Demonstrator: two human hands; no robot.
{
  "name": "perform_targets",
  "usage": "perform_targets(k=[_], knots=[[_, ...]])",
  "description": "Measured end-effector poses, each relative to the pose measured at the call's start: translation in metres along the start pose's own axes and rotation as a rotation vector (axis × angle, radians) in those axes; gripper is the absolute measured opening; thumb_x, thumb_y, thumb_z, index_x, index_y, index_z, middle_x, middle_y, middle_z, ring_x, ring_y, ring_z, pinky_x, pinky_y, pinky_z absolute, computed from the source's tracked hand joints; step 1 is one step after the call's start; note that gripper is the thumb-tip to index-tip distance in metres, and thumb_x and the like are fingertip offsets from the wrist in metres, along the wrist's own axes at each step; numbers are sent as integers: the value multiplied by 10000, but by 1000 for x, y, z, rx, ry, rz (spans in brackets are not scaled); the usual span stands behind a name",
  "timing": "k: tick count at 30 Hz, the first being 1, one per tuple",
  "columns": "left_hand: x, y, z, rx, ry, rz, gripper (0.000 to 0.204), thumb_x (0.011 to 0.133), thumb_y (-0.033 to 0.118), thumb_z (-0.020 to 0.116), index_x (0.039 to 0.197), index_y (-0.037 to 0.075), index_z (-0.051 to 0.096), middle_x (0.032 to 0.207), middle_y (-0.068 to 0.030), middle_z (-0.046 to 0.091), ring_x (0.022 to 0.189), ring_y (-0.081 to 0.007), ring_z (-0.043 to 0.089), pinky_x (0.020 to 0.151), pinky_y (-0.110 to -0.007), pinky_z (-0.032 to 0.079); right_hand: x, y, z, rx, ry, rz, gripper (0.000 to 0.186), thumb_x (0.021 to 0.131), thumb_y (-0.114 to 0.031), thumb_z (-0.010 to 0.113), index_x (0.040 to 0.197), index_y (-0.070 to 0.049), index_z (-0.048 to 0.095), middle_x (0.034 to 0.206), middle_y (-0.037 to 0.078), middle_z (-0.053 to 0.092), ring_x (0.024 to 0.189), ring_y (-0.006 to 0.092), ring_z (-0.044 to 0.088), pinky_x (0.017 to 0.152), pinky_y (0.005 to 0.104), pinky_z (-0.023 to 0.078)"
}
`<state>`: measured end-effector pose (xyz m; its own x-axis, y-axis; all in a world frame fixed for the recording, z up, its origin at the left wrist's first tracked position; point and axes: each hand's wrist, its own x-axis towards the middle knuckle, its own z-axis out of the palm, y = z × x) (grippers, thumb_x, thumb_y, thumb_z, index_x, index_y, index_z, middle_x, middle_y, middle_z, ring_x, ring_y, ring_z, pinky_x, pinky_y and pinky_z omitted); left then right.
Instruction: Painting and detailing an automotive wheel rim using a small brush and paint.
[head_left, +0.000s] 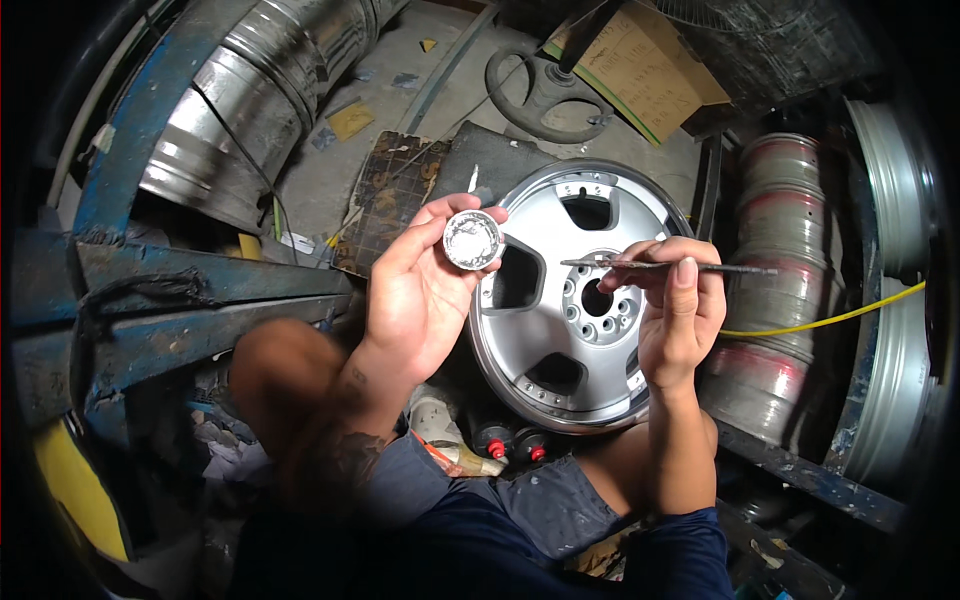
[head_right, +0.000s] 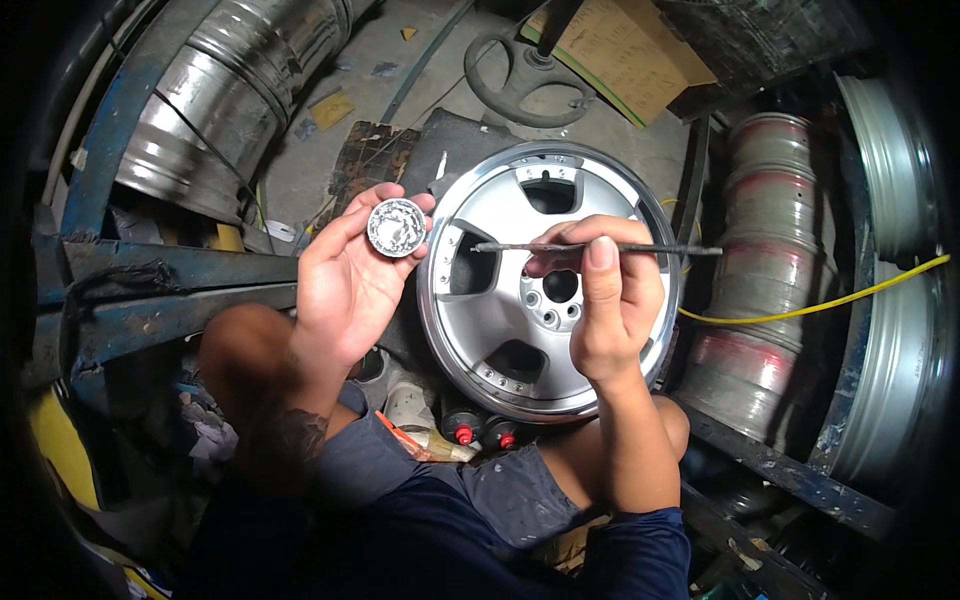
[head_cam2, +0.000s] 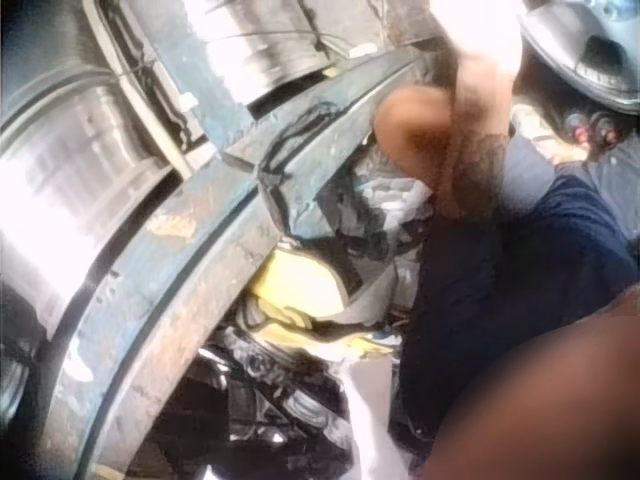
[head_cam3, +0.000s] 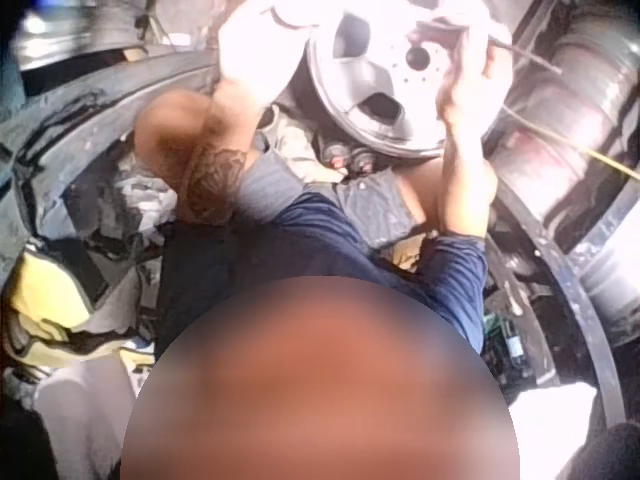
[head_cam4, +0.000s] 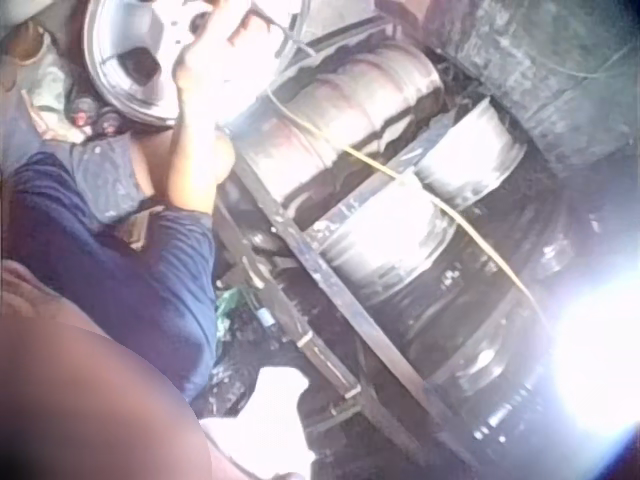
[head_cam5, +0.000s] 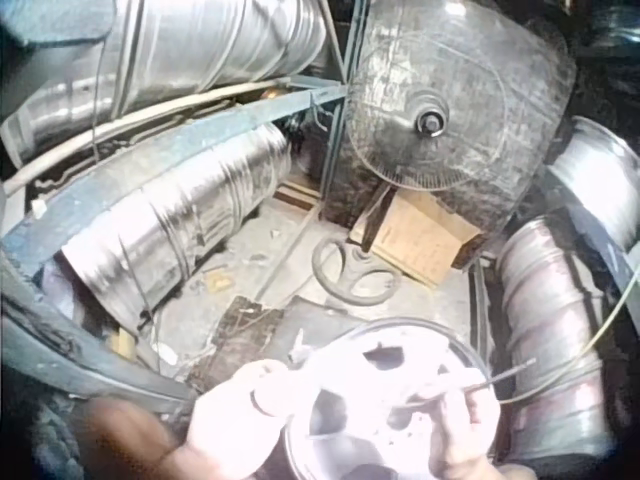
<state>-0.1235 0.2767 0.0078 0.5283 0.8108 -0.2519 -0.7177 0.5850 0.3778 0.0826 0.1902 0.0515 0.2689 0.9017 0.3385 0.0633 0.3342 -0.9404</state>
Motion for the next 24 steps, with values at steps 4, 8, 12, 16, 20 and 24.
perform_targets(k=[4,8,12,16,20,24], knots=[[3,-5,0,-28,5,-27,290,974,165,426,1193,-12,496,1207,-242,568,1058,-283,591,876,-374,503,5,6,-15,82,59,159,269,1042,-238,420,1019,11,521,870,170,649,723,182,635,675,290,522],[3,-8,-4,-28,4,-62,284,970,152,425,1189,-14,497,1211,-245,566,1063,-288,591,877,-380,502,10,1,-28,-64,-22,498,322,1031,-298,461,913,-16,563,810,107,655,690,127,598,656,271,488],[3,-7,-5,-21,32,-57,288,966,153,433,1190,-16,499,1216,-248,565,1064,-289,594,883,-382,501,7,20,-38,-831,-377,424,316,983,-248,507,1108,8,644,977,189,695,1018,332,639,875,388,486],[5,-4,-4,-11,55,-48,293,963,155,441,1194,-15,497,1220,-250,563,1058,-288,598,889,-384,501,-8,47,-38,-1111,-574,311,333,980,-263,489,1139,-12,641,1148,178,664,1342,407,408,1105,527,272],[3,-2,-2,-10,47,-39,292,965,153,436,1197,-14,497,1222,-247,563,1057,-288,599,894,-384,501,-19,55,-34,-1232,-689,193,332,976,-252,484,1153,-19,641,1181,134,663,1356,362,405,1125,561,227],[1,0,-3,-21,45,-54,288,971,149,423,1198,-14,495,1220,-248,563,1059,-289,600,897,-386,503,-16,46,-34,-1134,-752,264,297,969,-249,493,1108,-45,659,1197,150,643,1363,339,394,1132,554,217]])
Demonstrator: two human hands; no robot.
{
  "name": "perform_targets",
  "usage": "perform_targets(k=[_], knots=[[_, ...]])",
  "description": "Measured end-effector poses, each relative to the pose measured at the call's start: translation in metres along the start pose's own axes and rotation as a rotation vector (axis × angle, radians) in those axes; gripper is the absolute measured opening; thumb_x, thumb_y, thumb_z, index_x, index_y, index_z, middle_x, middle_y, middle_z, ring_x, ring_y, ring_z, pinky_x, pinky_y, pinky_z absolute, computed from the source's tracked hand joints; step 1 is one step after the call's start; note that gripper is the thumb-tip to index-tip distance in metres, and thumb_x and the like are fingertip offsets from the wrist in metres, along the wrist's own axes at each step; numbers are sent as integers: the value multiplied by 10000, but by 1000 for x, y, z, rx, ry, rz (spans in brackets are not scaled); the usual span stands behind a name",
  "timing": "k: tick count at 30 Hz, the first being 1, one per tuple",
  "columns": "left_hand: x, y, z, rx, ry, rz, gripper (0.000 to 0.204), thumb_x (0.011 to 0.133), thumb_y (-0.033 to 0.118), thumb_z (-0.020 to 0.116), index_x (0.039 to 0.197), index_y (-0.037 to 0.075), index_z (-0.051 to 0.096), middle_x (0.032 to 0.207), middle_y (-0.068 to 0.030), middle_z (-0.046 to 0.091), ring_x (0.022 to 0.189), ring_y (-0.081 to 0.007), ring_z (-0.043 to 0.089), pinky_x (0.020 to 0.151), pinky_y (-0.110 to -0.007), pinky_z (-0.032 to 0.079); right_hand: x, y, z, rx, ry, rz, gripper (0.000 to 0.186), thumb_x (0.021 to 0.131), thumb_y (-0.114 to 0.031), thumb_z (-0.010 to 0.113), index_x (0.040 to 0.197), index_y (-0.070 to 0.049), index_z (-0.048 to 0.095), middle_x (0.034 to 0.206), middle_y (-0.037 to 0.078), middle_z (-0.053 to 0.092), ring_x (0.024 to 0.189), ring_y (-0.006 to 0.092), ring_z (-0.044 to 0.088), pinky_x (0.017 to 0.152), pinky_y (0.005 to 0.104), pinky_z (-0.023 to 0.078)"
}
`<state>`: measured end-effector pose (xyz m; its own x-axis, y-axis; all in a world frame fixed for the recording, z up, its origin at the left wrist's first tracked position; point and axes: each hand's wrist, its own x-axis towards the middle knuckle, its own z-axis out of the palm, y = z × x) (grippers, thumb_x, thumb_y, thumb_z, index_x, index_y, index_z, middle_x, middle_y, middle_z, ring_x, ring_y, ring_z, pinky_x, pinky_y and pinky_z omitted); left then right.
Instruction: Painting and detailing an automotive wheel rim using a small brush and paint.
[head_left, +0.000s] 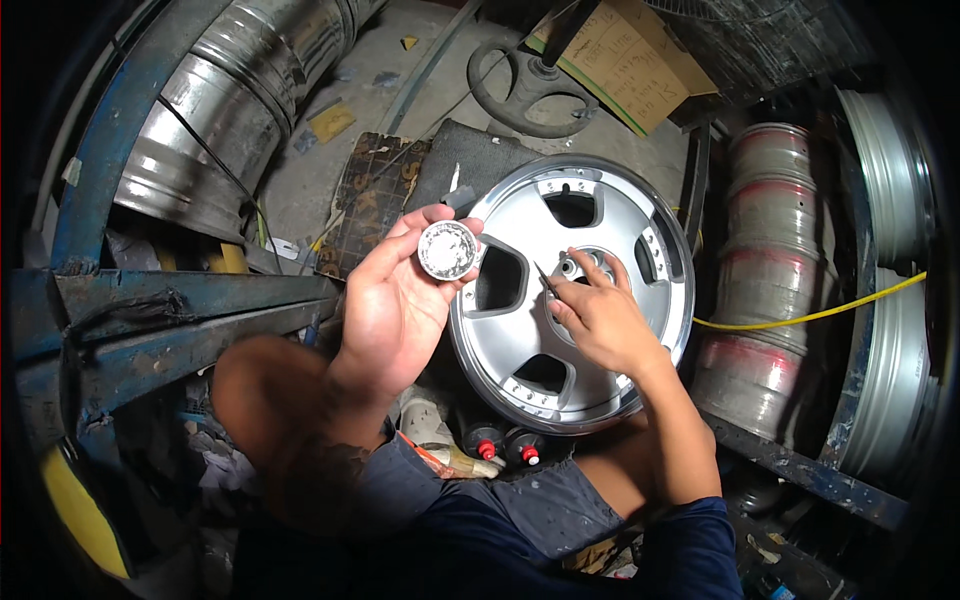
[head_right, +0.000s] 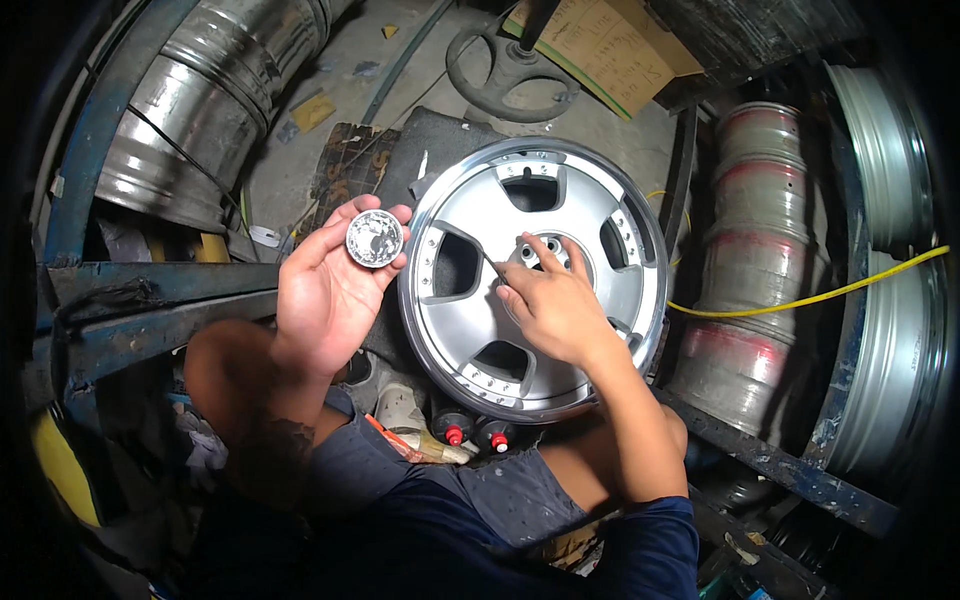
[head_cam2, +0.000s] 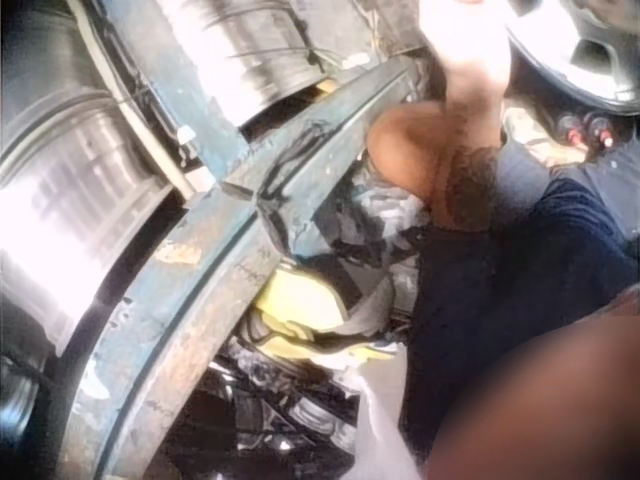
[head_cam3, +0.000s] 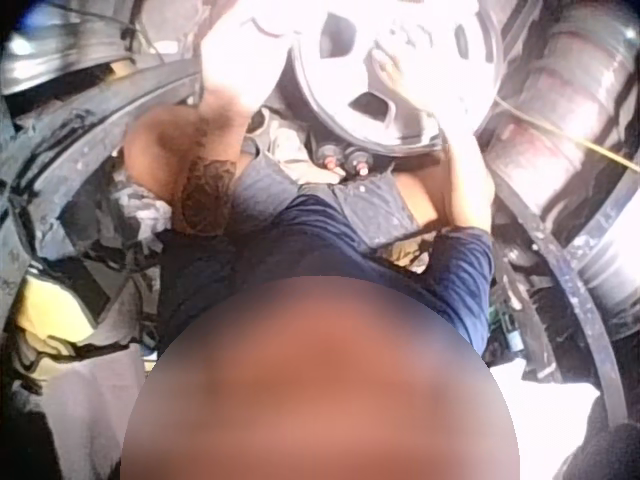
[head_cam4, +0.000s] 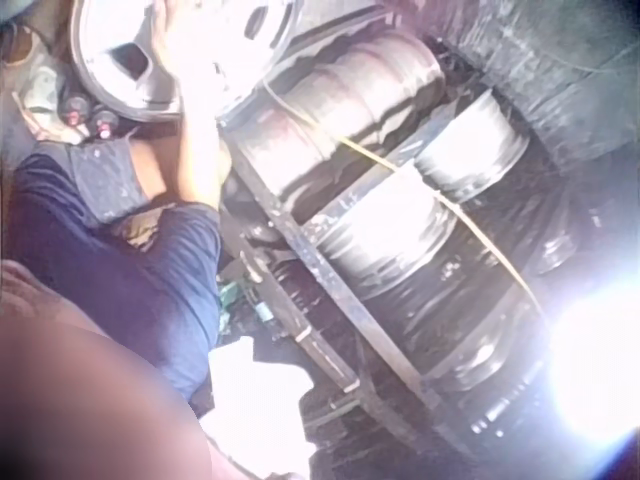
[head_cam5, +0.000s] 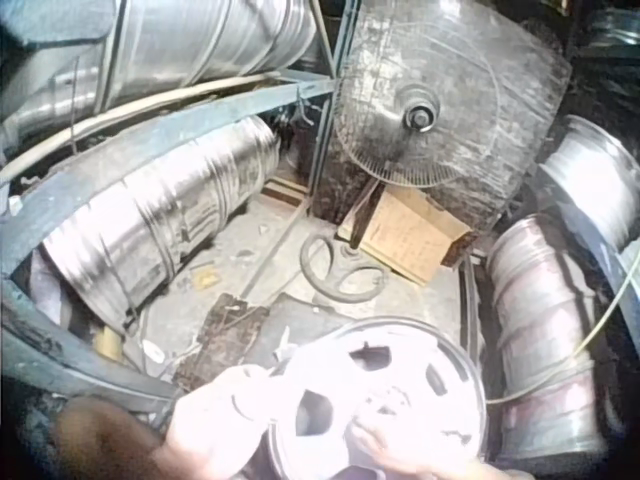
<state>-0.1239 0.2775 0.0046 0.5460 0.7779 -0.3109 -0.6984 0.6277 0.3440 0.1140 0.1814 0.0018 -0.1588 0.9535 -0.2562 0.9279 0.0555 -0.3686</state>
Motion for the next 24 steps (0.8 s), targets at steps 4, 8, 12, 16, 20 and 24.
perform_targets(k=[4,8,12,16,20,24], knots=[[-4,5,2,12,-2,19,286,976,152,419,1198,-12,495,1218,-249,563,1060,-288,600,899,-386,503,-9,14,-18,163,170,100,303,988,-266,481,927,-6,622,945,187,615,1071,318,541,1038,462,337],[-7,0,3,12,-4,-9,287,978,157,420,1198,-10,496,1219,-245,564,1055,-288,601,896,-386,503,-17,32,-28,597,246,245,330,999,-270,482,863,14,580,836,165,592,832,254,562,742,383,427],[-8,-1,0,69,2,-28,297,974,187,419,1198,9,500,1202,-219,582,1101,-261,565,916,-369,449,-1,16,-19,467,103,287,250,976,-205,506,923,31,570,816,218,621,772,391,596,709,445,438],[-7,0,-2,60,-31,-13,300,972,178,422,1202,1,499,1204,-227,580,1101,-273,570,908,-372,463,8,10,-11,247,272,229,202,963,-155,519,989,36,582,850,223,652,816,383,629,756,443,474],[-7,-3,2,66,-5,-36,299,973,172,421,1202,-4,498,1203,-230,579,1096,-277,574,901,-376,475,31,11,-7,22,121,413,289,860,-306,669,926,-24,663,819,199,688,813,380,666,734,462,512],[-8,-1,1,50,-8,-42,295,976,173,421,1199,-5,497,1203,-229,579,1093,-275,576,899,-380,480,51,19,-7,56,-75,529,412,716,-476,794,807,-78,739,805,154,718,796,322,700,717,419,531]])
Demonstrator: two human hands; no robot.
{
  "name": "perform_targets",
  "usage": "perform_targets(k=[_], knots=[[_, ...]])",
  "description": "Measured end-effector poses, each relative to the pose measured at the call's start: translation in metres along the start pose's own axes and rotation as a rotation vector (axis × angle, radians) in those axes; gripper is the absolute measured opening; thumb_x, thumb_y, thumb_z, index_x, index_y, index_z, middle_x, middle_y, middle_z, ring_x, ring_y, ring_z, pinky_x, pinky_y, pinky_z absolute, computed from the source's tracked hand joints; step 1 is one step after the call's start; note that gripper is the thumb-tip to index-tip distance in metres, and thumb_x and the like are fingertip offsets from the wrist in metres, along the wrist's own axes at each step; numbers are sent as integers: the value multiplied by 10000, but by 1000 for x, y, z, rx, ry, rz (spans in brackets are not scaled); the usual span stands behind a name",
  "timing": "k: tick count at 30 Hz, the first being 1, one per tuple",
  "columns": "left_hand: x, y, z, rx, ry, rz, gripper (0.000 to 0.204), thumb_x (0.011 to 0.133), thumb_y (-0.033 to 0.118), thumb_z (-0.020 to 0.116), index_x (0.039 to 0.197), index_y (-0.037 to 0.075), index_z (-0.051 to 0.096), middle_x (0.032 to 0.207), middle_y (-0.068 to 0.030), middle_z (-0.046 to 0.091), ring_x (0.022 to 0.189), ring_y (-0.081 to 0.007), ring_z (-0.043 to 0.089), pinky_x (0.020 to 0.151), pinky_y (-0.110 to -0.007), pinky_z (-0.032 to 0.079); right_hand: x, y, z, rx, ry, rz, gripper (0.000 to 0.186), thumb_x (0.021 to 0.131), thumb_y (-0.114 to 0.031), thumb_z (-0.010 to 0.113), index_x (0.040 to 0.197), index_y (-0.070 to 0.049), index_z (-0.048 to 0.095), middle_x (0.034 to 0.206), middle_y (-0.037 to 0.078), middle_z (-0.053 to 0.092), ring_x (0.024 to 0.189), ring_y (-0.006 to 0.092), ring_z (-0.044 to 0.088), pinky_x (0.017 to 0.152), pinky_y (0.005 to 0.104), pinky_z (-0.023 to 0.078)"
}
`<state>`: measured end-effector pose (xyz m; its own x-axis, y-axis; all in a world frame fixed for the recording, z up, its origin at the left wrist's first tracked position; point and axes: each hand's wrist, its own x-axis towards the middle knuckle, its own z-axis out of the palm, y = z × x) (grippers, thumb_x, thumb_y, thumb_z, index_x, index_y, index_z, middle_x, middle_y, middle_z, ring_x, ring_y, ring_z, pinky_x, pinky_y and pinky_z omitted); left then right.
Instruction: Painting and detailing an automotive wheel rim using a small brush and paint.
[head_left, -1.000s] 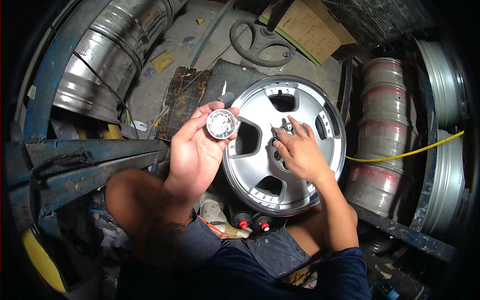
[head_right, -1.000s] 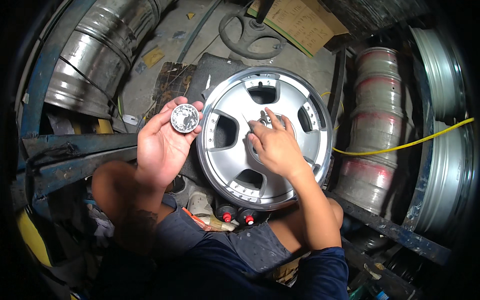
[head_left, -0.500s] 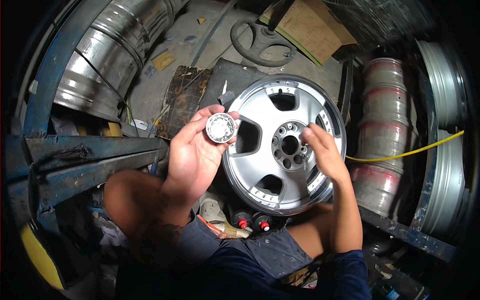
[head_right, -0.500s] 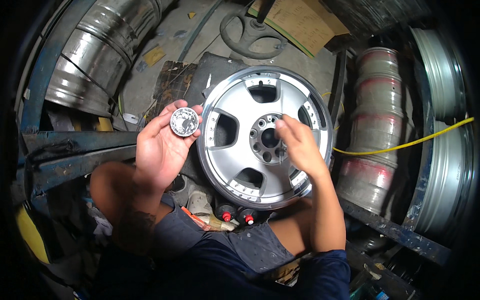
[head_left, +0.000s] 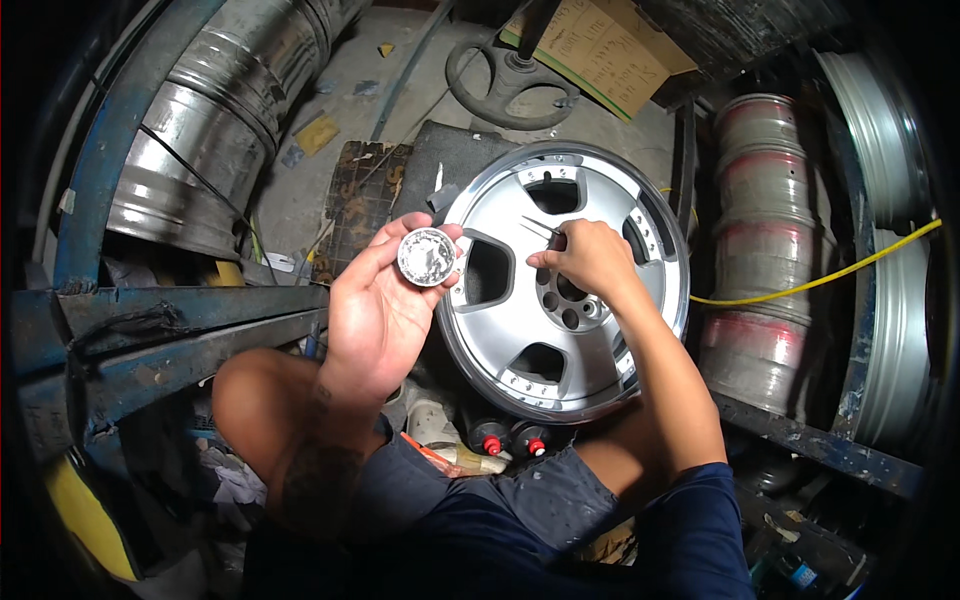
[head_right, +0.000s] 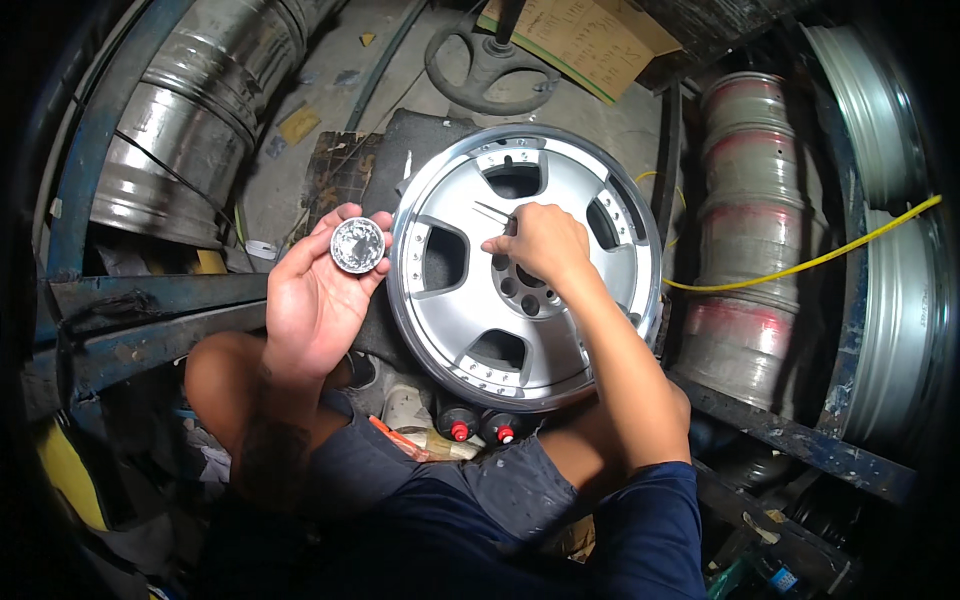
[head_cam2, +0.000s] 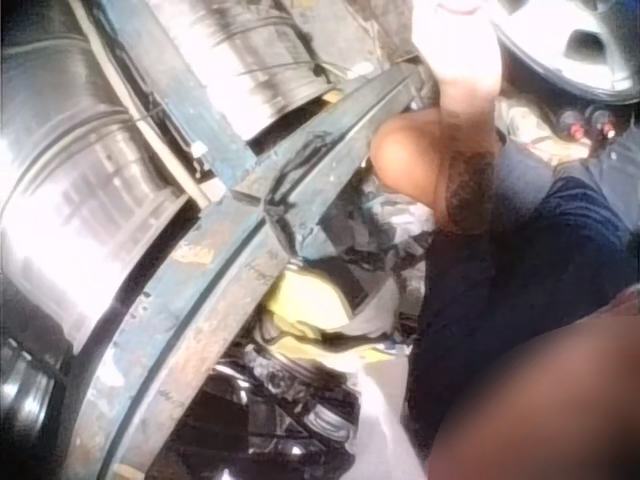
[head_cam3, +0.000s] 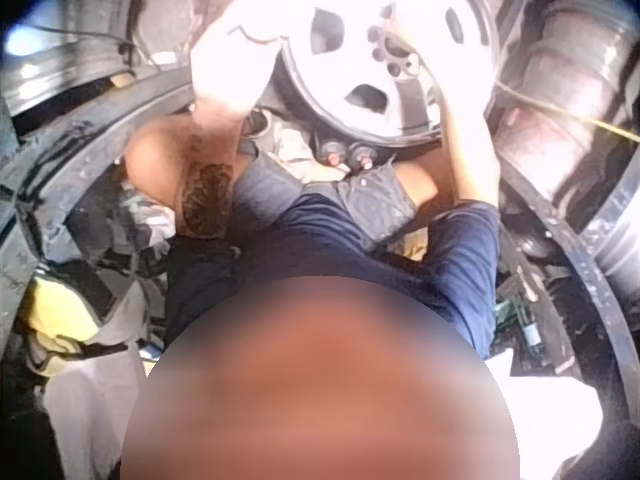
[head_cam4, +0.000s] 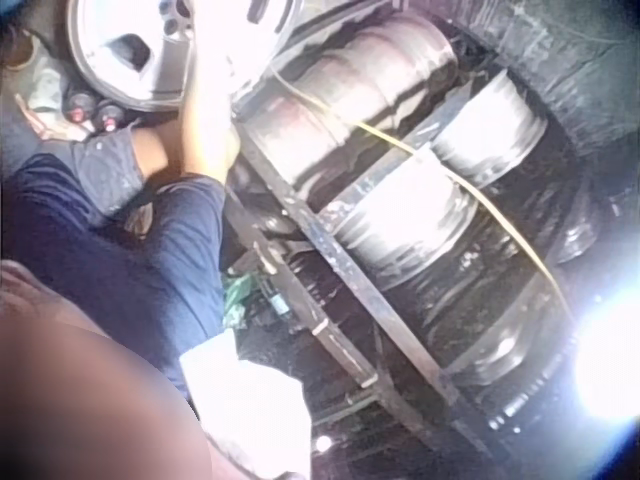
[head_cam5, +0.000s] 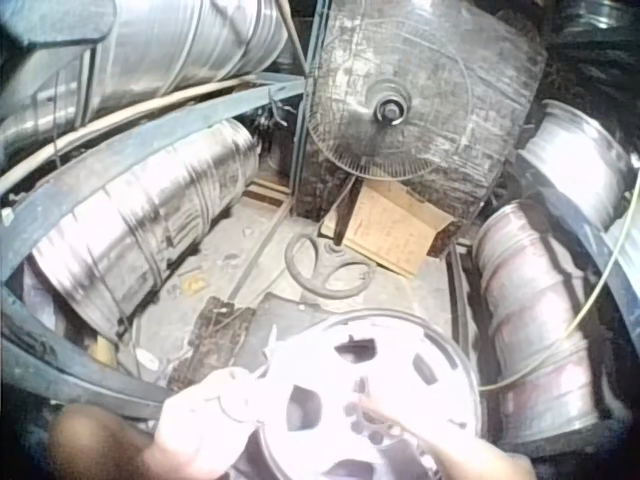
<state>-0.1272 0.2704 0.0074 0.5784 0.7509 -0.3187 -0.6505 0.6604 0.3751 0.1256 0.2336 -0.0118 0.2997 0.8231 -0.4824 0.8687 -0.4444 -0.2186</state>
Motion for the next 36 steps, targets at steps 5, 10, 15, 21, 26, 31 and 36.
perform_targets(k=[5,10,15,21,26,31,36], knots=[[-2,4,1,-1,-2,15,292,979,177,423,1196,-2,498,1202,-225,581,1096,-271,574,900,-379,478,9,4,0,-21,22,24,366,754,-444,776,856,-92,763,804,146,721,815,312,699,728,419,535],[-2,5,2,6,-11,4,287,978,179,421,1193,6,500,1199,-214,585,1101,-265,569,902,-371,471,12,2,6,-69,61,7,284,798,-371,753,869,-96,766,834,160,719,835,336,694,761,436,538],[-2,2,1,12,-5,-8,288,980,186,419,1191,10,502,1197,-209,587,1104,-259,569,905,-363,462,8,-3,4,-93,37,-86,266,809,-342,742,877,-86,765,860,179,716,845,344,692,775,444,541],[-1,3,0,14,-4,-4,287,980,191,418,1191,17,504,1205,-206,586,1102,-254,570,913,-362,456,14,4,5,-143,51,-89,211,815,-299,733,872,-99,769,853,197,709,835,349,692,762,441,543],[-1,2,0,-37,-9,-8,278,983,156,413,1191,-7,498,1209,-236,570,1068,-282,592,900,-380,495,7,1,6,-144,84,-132,256,811,-329,729,892,-89,765,820,203,698,810,378,678,754,449,532],[0,2,1,-31,-21,-13,274,984,159,413,1188,-3,498,1214,-228,568,1071,-280,587,894,-379,496,9,-1,2,-171,99,-114,260,817,-325,724,871,-73,761,808,210,695,795,382,678,739,457,536],[1,0,0,-23,-12,-13,275,985,160,410,1189,-4,495,1210,-236,566,1066,-278,590,891,-380,496,6,-5,6,-239,87,-140,231,808,-279,719,824,-51,752,803,205,701,790,371,693,725,453,547]])
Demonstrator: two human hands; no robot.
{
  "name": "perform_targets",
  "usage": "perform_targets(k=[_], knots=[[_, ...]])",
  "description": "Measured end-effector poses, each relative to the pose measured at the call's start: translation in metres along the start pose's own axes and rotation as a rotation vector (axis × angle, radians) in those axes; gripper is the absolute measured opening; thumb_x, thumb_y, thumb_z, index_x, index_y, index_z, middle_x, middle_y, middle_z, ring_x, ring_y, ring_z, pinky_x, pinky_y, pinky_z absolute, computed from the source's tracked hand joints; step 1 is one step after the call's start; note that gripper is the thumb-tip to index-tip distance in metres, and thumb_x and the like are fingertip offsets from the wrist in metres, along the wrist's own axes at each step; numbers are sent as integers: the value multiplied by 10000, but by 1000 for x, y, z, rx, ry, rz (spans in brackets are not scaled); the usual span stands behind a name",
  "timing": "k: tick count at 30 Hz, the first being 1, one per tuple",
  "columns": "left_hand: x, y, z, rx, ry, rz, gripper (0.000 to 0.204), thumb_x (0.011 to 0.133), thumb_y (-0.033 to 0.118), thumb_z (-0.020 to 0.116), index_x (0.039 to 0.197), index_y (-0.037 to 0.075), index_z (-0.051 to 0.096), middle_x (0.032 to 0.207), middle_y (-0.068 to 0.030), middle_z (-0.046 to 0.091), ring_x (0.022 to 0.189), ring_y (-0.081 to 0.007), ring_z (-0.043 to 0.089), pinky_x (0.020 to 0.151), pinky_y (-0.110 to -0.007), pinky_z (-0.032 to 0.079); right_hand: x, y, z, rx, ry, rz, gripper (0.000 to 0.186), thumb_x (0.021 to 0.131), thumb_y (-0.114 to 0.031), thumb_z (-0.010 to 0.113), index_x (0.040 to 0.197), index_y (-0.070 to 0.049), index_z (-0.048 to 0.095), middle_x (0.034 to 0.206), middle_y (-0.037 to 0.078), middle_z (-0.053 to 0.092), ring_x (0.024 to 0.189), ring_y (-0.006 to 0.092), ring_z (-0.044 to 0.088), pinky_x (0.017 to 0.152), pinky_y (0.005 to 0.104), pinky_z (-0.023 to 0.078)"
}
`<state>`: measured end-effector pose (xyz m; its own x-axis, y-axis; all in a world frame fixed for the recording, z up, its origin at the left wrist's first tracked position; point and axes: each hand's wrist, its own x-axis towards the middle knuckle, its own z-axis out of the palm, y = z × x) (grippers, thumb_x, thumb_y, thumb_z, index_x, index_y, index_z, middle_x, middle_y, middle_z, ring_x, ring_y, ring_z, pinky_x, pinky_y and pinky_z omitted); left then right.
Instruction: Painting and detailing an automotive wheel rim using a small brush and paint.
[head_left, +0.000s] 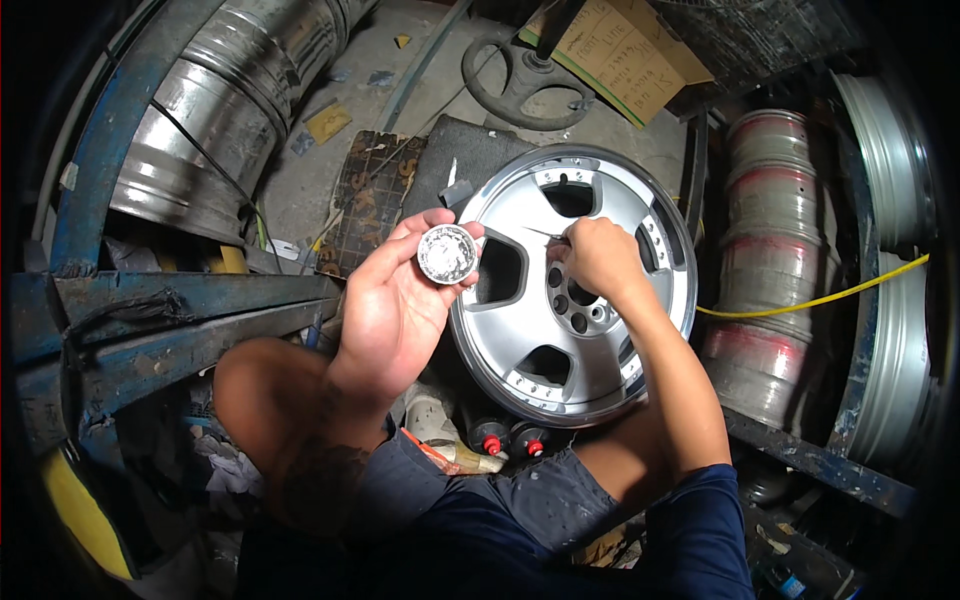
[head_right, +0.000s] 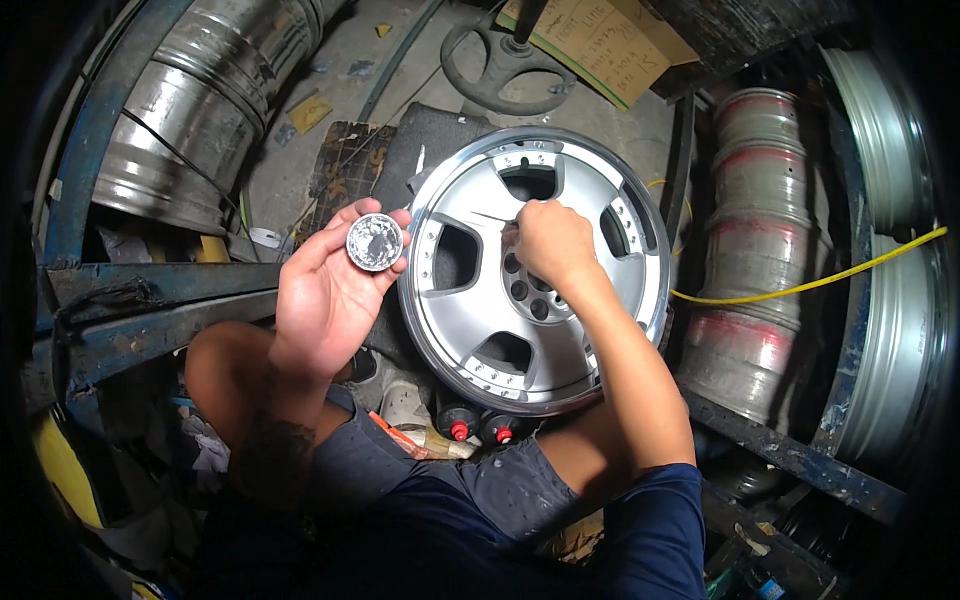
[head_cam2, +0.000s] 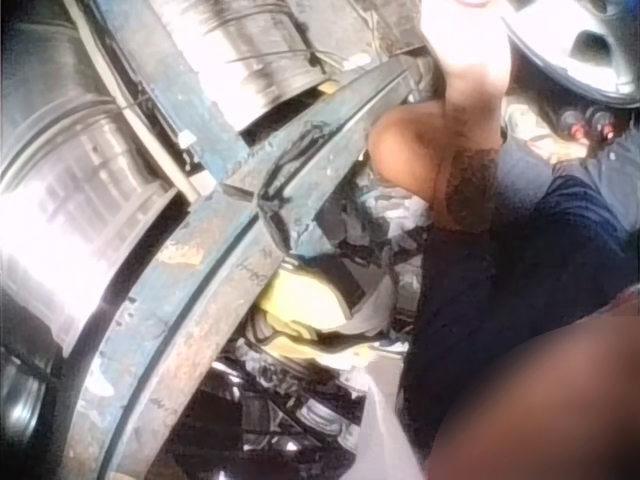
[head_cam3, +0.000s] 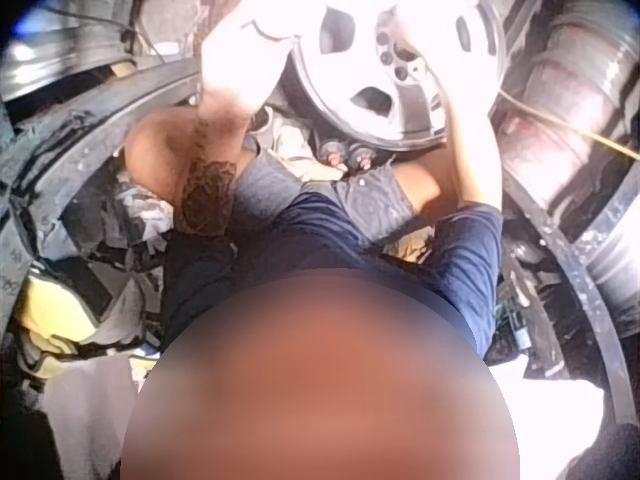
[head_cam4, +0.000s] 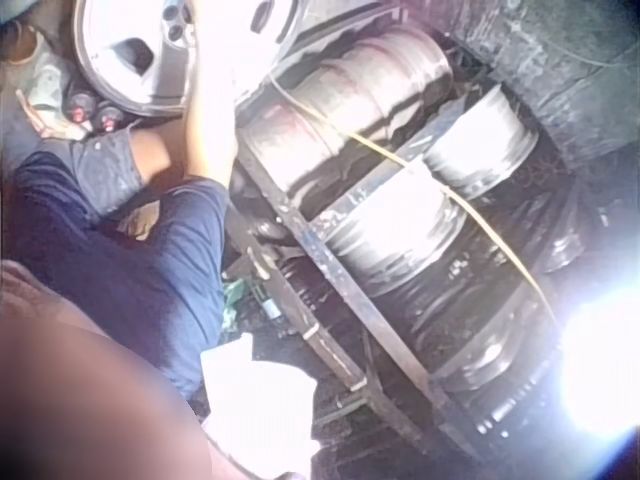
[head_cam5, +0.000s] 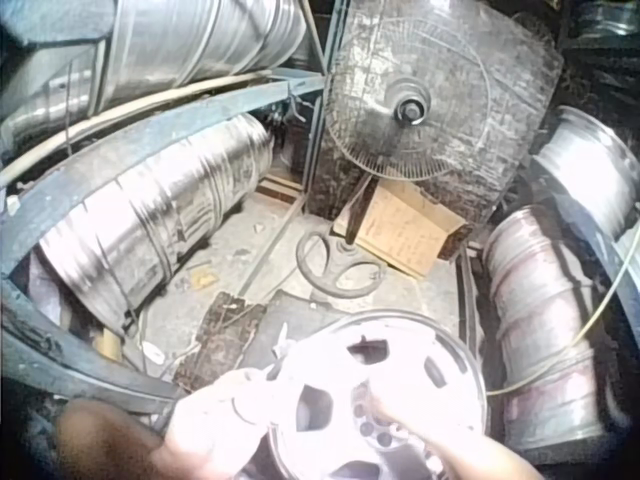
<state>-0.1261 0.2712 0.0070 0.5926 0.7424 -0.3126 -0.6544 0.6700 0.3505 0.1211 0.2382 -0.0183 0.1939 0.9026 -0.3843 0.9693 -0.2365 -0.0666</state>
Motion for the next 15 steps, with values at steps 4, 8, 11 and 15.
perform_targets(k=[4,8,11,15], knots=[[-1,0,-2,-6,-6,-7,274,987,159,409,1186,-6,498,1207,-238,569,1062,-277,594,890,-380,497,2,0,2,31,47,24,237,812,-275,709,811,-40,744,784,213,695,774,374,694,715,454,552],[-1,0,-1,-8,0,-8,274,989,159,405,1186,-6,500,1206,-239,572,1064,-280,595,891,-381,497,3,2,3,31,29,15,250,823,-305,716,859,-61,758,795,227,688,783,390,679,736,458,541],[-1,-1,-2,-9,-7,-5,275,991,157,405,1190,-7,499,1207,-240,574,1064,-284,597,895,-383,499,3,4,4,28,27,7,225,825,-295,712,874,-83,765,793,218,691,783,386,679,734,455,541],[-2,0,-4,-24,-4,-7,278,988,154,413,1195,-11,498,1208,-241,573,1061,-285,601,897,-384,506,2,5,7,58,35,-21,227,814,-271,713,829,-48,752,776,210,694,753,371,693,711,451,552]])
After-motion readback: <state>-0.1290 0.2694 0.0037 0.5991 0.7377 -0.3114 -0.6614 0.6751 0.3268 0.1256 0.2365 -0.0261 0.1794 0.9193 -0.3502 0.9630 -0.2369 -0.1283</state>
